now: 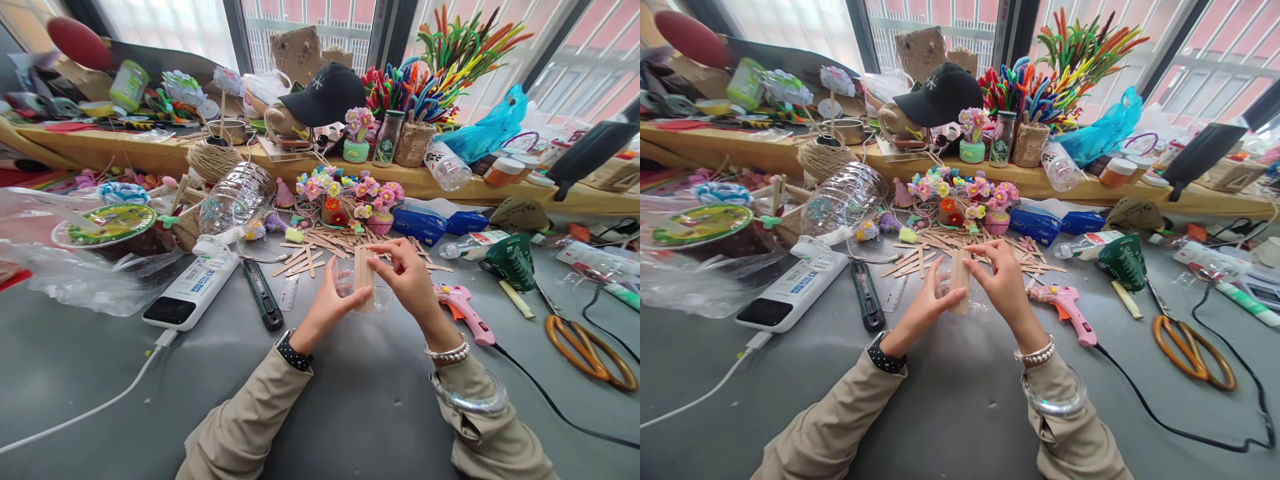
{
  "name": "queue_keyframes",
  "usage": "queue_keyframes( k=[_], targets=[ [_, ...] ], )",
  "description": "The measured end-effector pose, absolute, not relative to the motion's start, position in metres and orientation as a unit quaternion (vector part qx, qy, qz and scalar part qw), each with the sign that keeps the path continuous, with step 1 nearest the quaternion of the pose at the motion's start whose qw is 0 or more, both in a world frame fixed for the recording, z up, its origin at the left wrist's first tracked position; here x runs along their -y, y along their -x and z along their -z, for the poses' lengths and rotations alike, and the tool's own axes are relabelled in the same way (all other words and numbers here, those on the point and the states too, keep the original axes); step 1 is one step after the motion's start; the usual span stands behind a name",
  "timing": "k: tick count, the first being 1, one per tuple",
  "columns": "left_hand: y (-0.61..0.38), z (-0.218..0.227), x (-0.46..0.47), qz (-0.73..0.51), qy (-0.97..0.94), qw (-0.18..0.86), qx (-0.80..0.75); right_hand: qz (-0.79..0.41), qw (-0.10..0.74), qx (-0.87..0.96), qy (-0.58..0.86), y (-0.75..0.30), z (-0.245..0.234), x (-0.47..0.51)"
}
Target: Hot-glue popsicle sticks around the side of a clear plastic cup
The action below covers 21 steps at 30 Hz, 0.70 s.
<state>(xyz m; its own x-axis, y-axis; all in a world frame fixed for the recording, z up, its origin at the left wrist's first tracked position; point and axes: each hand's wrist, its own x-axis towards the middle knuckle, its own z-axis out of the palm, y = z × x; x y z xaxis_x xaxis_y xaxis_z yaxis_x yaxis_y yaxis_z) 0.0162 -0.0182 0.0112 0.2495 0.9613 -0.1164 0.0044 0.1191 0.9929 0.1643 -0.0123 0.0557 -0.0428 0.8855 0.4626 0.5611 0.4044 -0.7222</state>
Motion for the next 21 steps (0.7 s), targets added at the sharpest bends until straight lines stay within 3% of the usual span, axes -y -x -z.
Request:
queue_keyframes(
  k=[21],
  targets=[
    [-0.0127, -0.0094, 0.0115, -0.442, -0.5, 0.626, -0.403, -0.171, 0.477, 0.691, 0.515, -0.1687, -0.0553, 0.0108]
  ],
)
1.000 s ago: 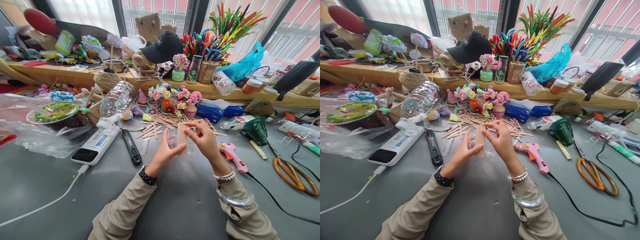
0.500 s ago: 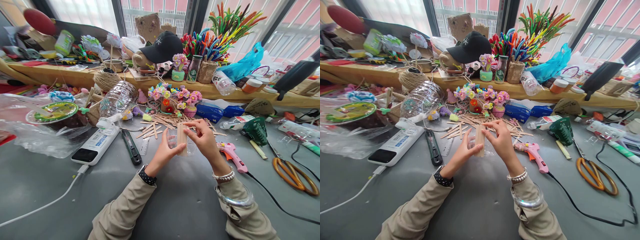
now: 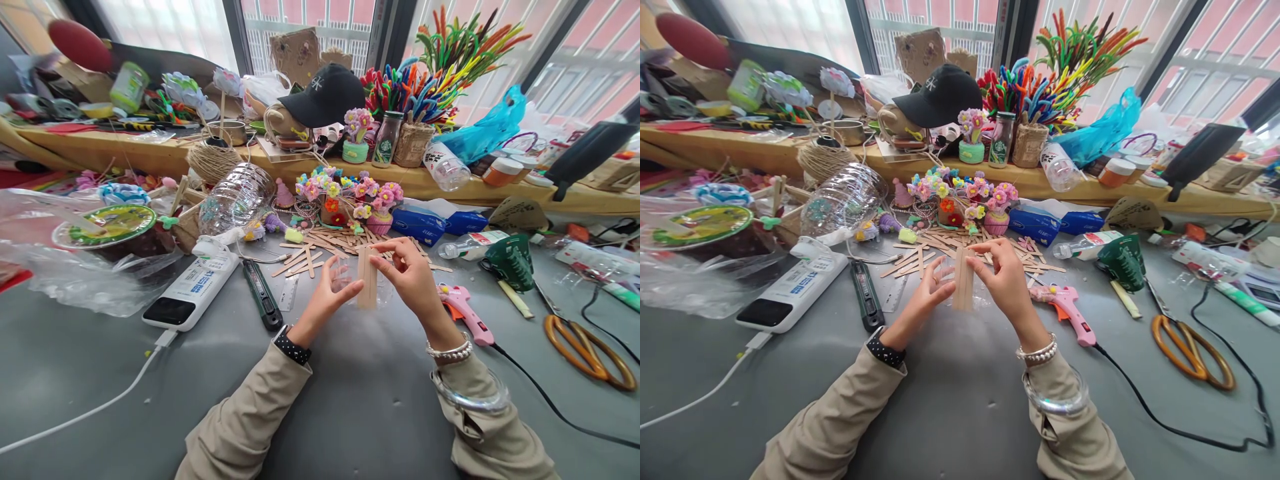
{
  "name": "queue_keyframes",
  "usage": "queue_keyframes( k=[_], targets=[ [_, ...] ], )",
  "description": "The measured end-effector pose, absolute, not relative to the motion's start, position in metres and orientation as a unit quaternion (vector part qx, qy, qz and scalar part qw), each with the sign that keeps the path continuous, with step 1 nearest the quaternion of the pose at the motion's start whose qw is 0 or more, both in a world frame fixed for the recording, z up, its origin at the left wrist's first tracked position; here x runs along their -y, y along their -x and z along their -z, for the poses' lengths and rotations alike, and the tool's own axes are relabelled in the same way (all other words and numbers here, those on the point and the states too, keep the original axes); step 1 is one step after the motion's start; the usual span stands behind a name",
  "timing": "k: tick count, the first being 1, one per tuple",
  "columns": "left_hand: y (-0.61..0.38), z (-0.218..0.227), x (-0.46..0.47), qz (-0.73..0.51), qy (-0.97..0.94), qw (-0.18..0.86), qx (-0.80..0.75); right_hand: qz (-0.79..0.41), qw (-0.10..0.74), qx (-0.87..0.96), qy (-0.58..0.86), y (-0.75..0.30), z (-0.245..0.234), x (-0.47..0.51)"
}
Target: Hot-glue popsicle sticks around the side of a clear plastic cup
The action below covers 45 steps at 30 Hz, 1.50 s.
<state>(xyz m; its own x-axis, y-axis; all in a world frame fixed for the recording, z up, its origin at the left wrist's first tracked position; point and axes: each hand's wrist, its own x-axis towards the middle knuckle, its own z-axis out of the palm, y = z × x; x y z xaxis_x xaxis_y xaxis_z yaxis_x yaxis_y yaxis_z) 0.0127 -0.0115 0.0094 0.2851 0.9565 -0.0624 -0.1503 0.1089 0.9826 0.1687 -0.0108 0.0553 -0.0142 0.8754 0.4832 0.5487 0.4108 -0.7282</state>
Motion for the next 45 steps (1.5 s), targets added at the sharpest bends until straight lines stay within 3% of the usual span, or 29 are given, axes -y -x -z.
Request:
queue_keyframes(
  k=[19, 29, 45],
  targets=[
    [-0.015, -0.006, 0.008, -0.427, -0.472, 0.654, -0.409, -0.139, 0.503, 0.681, 0.514, -0.164, -0.053, 0.011],
    [-0.014, -0.008, 0.01, -0.42, -0.461, 0.668, -0.406, -0.006, 0.461, 0.724, 0.513, -0.156, -0.054, 0.014],
    [-0.014, -0.006, 0.009, -0.474, -0.427, 0.652, -0.409, -0.097, 0.484, 0.715, 0.495, -0.162, -0.053, 0.011]
  ],
)
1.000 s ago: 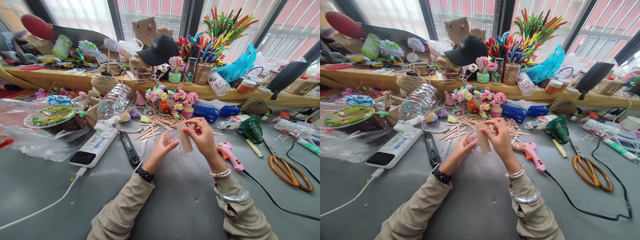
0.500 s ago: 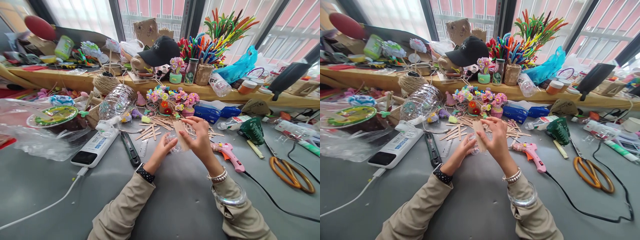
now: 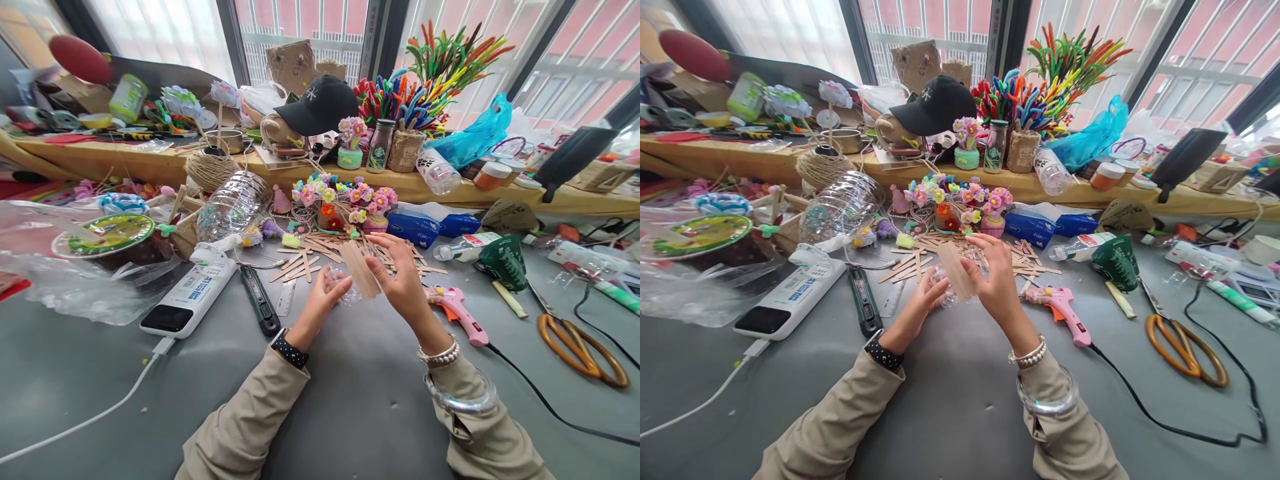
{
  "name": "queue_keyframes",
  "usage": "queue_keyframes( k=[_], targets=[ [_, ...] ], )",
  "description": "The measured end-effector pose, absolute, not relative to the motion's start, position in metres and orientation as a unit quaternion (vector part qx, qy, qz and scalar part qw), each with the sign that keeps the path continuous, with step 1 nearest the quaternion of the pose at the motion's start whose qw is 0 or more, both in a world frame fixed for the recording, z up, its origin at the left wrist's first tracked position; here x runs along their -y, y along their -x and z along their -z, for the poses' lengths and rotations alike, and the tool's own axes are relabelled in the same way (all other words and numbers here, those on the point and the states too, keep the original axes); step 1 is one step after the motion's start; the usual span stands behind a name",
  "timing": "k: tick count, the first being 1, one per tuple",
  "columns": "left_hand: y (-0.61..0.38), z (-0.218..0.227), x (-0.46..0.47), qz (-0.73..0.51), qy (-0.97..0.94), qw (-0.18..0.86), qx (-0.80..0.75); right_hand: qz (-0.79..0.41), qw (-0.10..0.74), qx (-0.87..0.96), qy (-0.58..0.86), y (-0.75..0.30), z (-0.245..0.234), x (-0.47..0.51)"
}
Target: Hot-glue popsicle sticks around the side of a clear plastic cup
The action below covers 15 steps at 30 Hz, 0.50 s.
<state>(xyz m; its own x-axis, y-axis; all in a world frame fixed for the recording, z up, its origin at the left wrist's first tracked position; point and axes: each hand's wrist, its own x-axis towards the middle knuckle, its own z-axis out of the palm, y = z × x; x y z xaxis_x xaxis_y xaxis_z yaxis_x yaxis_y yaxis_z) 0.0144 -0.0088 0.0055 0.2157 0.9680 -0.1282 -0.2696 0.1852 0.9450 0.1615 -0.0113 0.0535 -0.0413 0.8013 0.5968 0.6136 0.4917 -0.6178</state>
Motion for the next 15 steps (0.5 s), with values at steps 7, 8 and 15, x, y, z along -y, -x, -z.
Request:
queue_keyframes(
  k=[7, 8, 15],
  targets=[
    [-0.011, -0.003, 0.006, -0.548, -0.4, 0.617, -0.399, -0.363, 0.465, 0.613, 0.526, -0.161, -0.037, 0.004],
    [-0.011, -0.003, 0.005, -0.546, -0.404, 0.617, -0.396, -0.393, 0.462, 0.604, 0.517, -0.161, -0.035, 0.003],
    [-0.013, -0.003, 0.008, -0.548, -0.393, 0.632, -0.382, -0.435, 0.451, 0.588, 0.512, -0.159, -0.035, 0.004]
  ],
)
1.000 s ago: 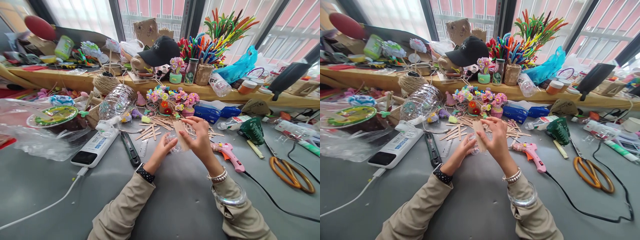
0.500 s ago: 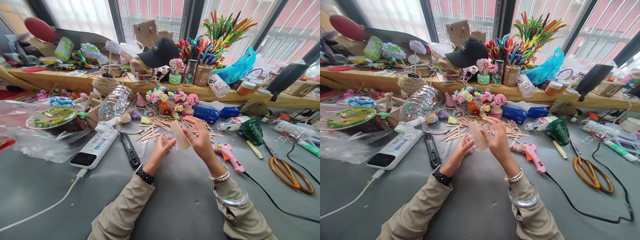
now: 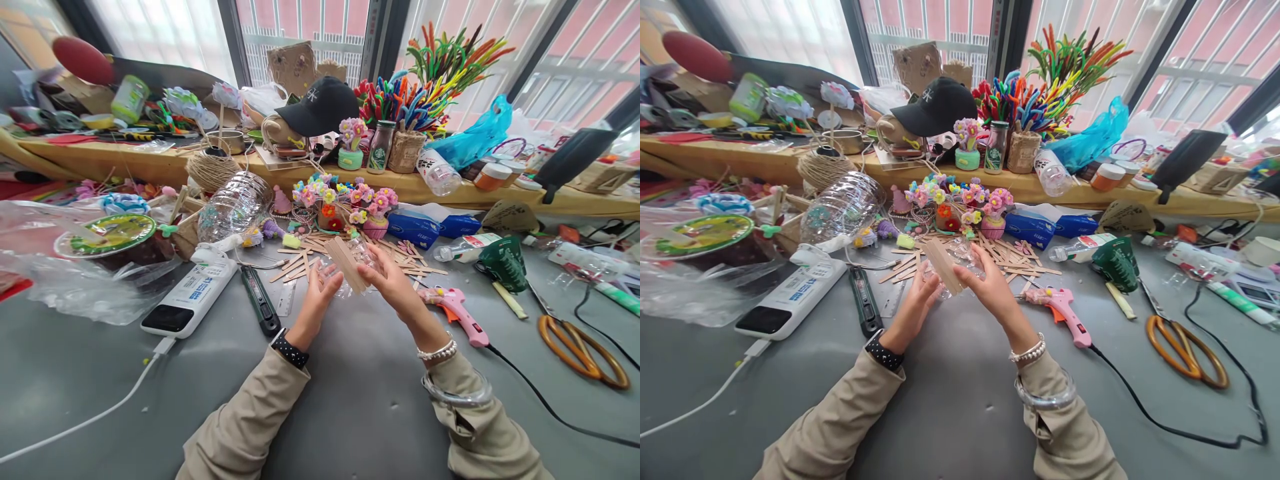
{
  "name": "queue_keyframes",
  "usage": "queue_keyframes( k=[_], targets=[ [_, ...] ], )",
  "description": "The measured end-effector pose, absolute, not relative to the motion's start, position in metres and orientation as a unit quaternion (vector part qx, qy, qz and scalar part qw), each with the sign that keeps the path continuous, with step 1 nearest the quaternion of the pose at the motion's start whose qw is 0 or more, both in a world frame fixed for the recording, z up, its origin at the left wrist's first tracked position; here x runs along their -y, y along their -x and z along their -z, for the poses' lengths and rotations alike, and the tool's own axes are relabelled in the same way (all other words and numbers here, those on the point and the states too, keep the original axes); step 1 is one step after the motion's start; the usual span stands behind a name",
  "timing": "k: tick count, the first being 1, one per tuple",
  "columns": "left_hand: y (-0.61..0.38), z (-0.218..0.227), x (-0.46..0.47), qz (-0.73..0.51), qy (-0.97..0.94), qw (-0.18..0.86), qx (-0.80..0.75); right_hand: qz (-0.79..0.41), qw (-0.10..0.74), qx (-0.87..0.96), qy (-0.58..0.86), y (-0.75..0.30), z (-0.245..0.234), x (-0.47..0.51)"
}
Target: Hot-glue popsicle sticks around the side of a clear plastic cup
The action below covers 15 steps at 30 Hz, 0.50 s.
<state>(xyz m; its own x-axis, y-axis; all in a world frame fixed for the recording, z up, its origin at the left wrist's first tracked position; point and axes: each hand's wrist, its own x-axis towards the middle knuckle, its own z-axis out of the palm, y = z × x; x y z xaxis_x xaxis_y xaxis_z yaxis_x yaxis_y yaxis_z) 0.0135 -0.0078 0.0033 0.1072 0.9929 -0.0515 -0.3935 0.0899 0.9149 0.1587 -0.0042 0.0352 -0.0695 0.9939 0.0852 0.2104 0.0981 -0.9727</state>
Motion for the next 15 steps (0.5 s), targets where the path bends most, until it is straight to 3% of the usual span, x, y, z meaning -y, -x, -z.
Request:
queue_keyframes(
  k=[15],
  targets=[
    [-0.014, 0.0, 0.004, -0.533, -0.42, 0.621, -0.393, -0.443, 0.412, 0.594, 0.53, -0.163, -0.024, 0.021]
  ],
)
